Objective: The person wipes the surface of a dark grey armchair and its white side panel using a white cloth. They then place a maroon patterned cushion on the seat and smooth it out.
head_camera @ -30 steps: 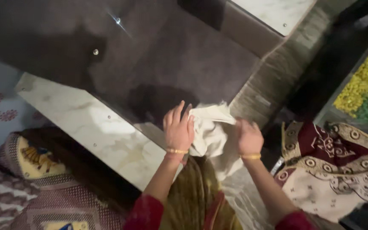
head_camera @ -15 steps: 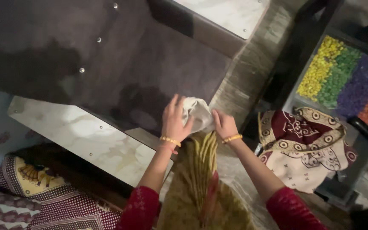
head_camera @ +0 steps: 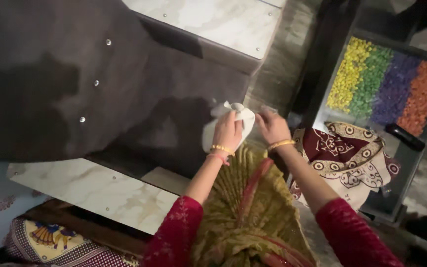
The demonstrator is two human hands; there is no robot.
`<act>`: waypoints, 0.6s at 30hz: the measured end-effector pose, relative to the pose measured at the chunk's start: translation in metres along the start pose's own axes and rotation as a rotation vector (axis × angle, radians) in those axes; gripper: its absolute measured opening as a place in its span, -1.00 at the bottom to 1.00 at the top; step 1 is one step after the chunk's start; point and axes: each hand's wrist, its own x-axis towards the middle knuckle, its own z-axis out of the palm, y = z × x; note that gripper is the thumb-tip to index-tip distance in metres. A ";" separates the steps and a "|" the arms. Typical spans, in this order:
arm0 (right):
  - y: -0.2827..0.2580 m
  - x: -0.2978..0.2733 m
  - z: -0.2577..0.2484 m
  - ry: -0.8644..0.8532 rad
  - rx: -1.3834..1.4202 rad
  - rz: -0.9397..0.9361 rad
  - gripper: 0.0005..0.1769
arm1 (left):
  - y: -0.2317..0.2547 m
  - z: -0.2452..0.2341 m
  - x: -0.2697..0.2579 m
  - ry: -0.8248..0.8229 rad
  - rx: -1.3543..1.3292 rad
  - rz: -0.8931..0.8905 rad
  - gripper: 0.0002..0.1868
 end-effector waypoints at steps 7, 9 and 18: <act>0.148 -0.005 -0.029 -0.274 -0.240 0.248 -0.60 | 0.033 0.036 0.033 0.114 -0.010 0.093 -0.79; 0.182 -0.006 -0.041 -0.364 -0.330 0.356 -0.59 | 0.045 0.055 0.037 0.118 0.030 0.070 -0.76; 0.272 -0.003 -0.080 -0.674 -0.638 0.392 -0.60 | 0.101 0.157 0.050 0.049 0.026 -0.036 -0.67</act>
